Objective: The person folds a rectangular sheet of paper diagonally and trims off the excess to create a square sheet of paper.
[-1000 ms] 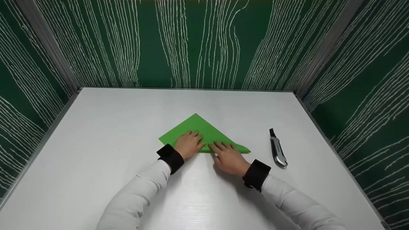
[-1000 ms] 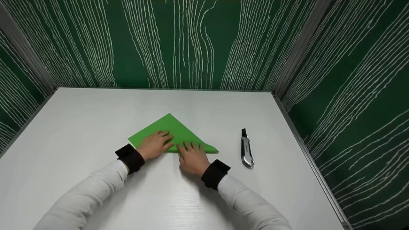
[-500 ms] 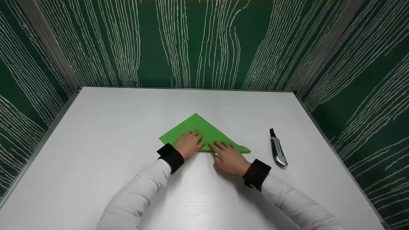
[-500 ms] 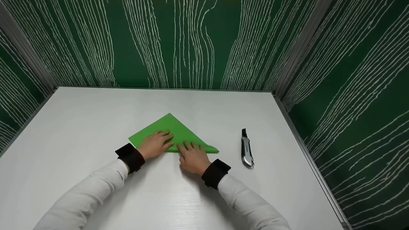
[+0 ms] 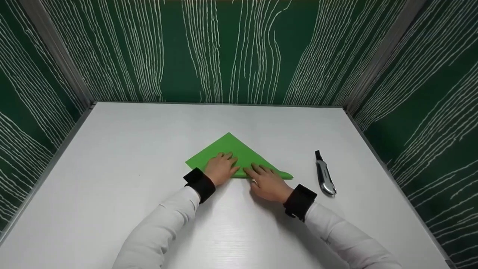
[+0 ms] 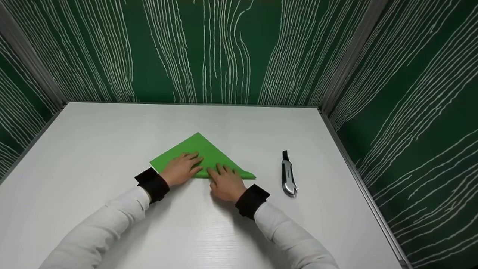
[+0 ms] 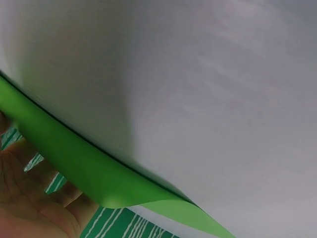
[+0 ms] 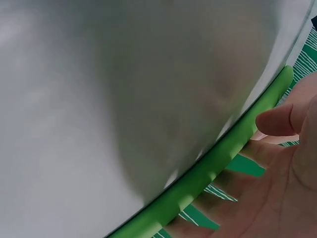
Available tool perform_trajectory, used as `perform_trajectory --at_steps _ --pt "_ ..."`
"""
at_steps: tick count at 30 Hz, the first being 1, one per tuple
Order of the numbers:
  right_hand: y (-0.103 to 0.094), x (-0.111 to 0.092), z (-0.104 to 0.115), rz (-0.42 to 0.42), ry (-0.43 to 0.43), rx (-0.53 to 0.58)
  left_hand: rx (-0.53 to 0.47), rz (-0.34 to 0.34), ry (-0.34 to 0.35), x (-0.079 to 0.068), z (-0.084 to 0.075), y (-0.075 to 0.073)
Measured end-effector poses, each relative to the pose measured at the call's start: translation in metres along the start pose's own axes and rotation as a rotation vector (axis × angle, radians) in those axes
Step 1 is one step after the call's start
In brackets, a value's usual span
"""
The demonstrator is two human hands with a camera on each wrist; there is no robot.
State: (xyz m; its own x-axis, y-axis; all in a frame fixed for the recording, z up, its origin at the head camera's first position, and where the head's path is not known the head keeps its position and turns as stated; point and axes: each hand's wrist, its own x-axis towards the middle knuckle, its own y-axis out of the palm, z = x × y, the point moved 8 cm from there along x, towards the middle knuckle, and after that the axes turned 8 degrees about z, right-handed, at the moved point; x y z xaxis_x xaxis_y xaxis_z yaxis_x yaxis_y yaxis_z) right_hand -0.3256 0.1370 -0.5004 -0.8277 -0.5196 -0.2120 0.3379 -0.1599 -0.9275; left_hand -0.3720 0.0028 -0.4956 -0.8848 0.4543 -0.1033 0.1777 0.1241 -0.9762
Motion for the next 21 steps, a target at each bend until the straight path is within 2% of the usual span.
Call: perform_trajectory --at_steps 9,16,21 --pt "-0.0013 0.0009 -0.0017 0.031 0.021 -0.002 0.021 -0.009 0.004 0.0009 0.0001 0.0016" --pt "-0.0005 0.0002 -0.0020 0.033 0.012 -0.009 0.003 -0.050 0.032 -0.0049 -0.0022 -0.0015" --pt "0.0005 0.0022 -0.0022 0.037 0.008 -0.004 0.015 -0.051 0.022 -0.0062 -0.0028 -0.0018"
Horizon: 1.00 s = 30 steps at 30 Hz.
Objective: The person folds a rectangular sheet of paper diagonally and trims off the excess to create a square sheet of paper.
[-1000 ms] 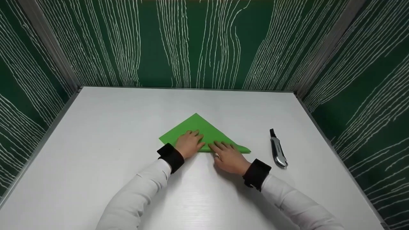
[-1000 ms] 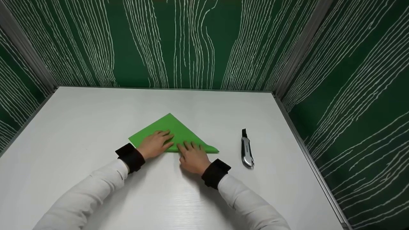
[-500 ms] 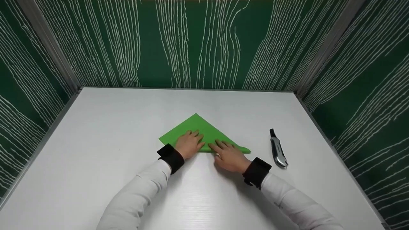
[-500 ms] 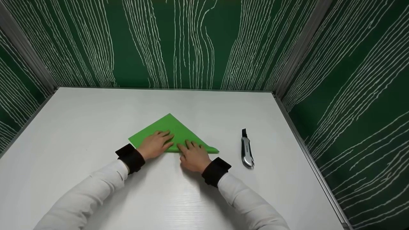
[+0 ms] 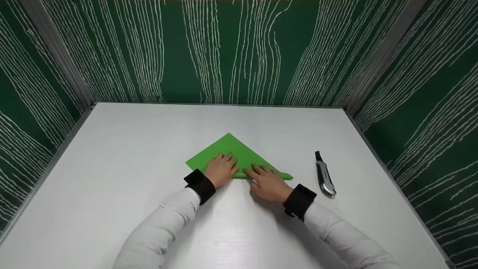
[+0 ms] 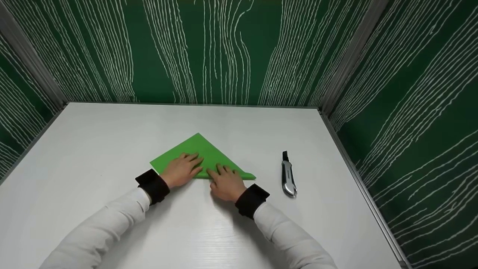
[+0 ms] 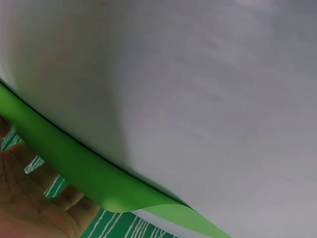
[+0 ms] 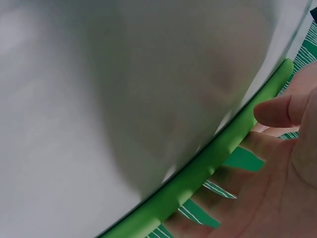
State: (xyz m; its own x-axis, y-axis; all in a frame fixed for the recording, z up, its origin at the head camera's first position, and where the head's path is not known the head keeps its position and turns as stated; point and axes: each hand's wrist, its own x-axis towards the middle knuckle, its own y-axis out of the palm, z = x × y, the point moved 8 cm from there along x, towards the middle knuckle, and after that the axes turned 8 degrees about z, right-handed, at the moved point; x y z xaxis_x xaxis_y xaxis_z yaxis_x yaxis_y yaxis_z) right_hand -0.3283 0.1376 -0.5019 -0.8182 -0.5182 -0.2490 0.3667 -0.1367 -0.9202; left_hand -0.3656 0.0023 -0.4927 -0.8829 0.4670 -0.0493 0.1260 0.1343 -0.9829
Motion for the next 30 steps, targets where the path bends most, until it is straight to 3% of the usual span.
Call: perform_trajectory --at_steps 11,17,24,30 --pt "0.000 0.001 0.003 0.016 -0.005 0.024 0.034 0.063 -0.028 -0.006 -0.004 0.004" --pt "-0.001 0.001 0.003 0.020 0.003 0.023 0.111 0.089 0.017 -0.018 -0.022 0.006" --pt "-0.003 0.001 0.002 0.006 -0.027 -0.009 0.215 0.052 0.042 -0.036 -0.040 0.005" --pt "-0.003 0.001 0.002 0.015 -0.031 -0.026 0.227 0.116 0.059 -0.046 -0.049 0.010"
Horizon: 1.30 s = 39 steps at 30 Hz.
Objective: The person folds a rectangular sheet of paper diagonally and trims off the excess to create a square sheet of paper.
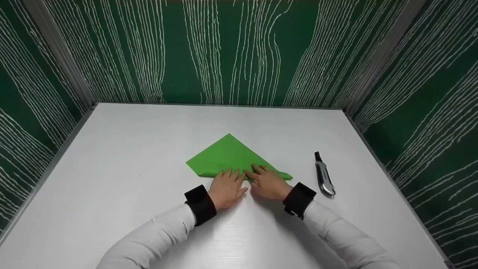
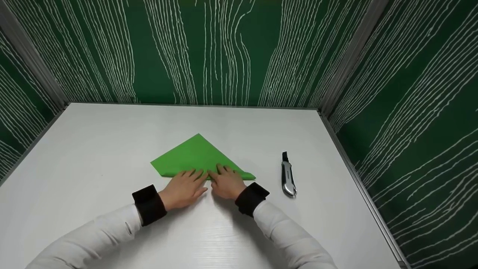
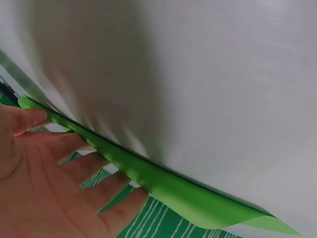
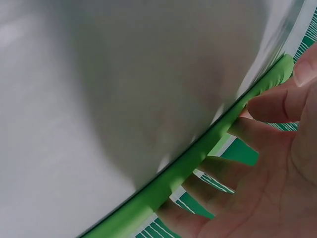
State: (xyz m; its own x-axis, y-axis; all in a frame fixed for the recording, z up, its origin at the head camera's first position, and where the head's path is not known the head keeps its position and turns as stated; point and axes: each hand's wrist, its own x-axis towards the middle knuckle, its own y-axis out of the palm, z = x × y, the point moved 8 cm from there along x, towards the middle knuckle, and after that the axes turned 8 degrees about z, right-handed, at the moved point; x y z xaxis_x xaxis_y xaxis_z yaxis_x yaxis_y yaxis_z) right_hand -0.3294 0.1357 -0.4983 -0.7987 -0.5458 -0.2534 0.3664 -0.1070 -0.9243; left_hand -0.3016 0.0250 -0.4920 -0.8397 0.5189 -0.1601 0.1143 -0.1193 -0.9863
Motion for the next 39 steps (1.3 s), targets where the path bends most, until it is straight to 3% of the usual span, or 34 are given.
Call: perform_trajectory --at_steps 11,18,25,39 --pt "0.001 0.000 0.000 0.014 0.033 -0.013 -0.073 0.049 0.043 -0.007 0.001 0.006" --pt "0.002 0.000 -0.001 0.022 0.040 -0.014 -0.175 0.077 0.053 -0.010 0.003 0.011" --pt "0.006 -0.001 -0.001 0.031 0.037 0.013 -0.228 0.062 0.059 -0.004 0.005 0.021" --pt "0.013 -0.019 0.006 -0.069 0.037 -0.066 -0.222 0.102 0.050 -0.010 0.002 0.011"
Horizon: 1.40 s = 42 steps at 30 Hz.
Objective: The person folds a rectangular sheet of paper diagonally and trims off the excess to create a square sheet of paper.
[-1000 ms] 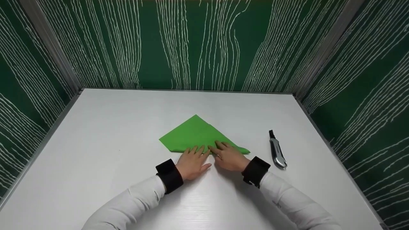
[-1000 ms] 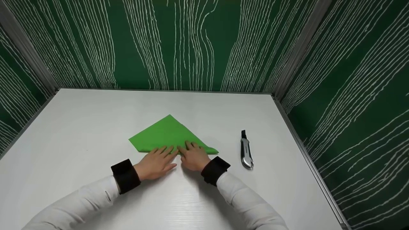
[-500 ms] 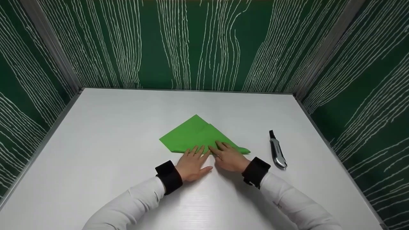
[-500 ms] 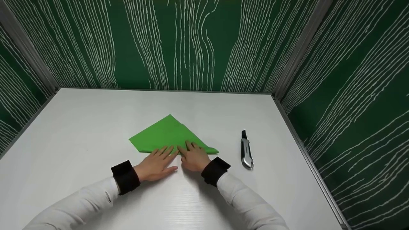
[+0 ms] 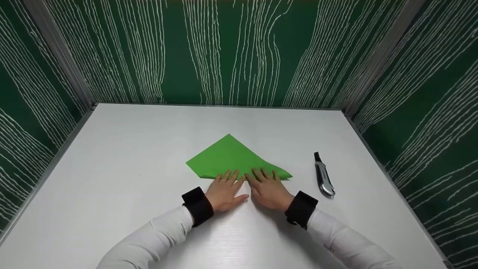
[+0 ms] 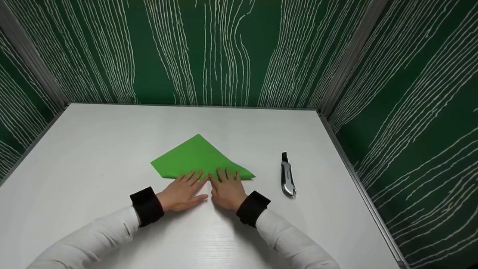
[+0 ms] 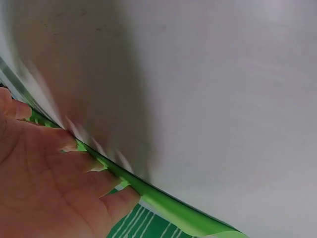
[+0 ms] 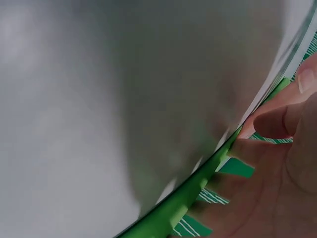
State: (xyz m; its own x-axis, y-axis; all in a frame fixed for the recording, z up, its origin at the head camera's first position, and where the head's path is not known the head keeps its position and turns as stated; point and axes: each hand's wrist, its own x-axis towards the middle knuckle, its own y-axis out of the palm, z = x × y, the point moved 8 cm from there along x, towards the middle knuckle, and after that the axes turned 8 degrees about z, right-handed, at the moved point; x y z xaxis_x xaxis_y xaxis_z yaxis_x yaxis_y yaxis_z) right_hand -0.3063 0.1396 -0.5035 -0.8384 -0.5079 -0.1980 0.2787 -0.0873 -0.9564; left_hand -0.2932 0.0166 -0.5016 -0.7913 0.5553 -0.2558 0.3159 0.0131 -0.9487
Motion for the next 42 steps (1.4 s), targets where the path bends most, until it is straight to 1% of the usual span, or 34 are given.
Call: perform_trajectory --at_steps 4,8,12,16,18,21,27,33,37,42 --pt "0.000 -0.006 0.003 -0.041 0.000 -0.050 0.009 -0.005 -0.005 0.000 0.000 0.000" --pt "0.000 -0.010 0.007 -0.067 -0.008 -0.079 0.019 -0.008 -0.006 0.004 0.002 0.004" --pt "0.000 -0.013 0.010 -0.066 -0.011 -0.095 0.018 -0.025 0.000 0.008 0.005 0.009" --pt "0.000 -0.016 0.012 -0.059 -0.012 -0.107 0.021 -0.044 0.013 0.009 0.005 0.010" --pt "0.000 -0.017 0.012 -0.054 -0.006 -0.118 0.025 -0.042 0.017 0.009 0.004 0.010" --pt "0.000 -0.019 0.012 -0.051 0.010 -0.134 0.035 -0.028 0.013 0.008 0.003 0.009" --pt "-0.002 -0.022 0.013 -0.044 0.030 -0.151 0.025 -0.032 0.005 0.000 0.000 -0.001" --pt "-0.002 -0.027 0.004 -0.038 0.063 -0.140 0.003 -0.030 0.002 -0.001 0.000 -0.001" --pt "-0.004 -0.034 -0.004 -0.047 0.093 -0.140 -0.001 -0.014 -0.004 0.001 0.001 0.002" --pt "-0.007 -0.042 -0.011 -0.061 0.119 -0.139 -0.008 -0.019 0.004 0.000 0.000 0.000"
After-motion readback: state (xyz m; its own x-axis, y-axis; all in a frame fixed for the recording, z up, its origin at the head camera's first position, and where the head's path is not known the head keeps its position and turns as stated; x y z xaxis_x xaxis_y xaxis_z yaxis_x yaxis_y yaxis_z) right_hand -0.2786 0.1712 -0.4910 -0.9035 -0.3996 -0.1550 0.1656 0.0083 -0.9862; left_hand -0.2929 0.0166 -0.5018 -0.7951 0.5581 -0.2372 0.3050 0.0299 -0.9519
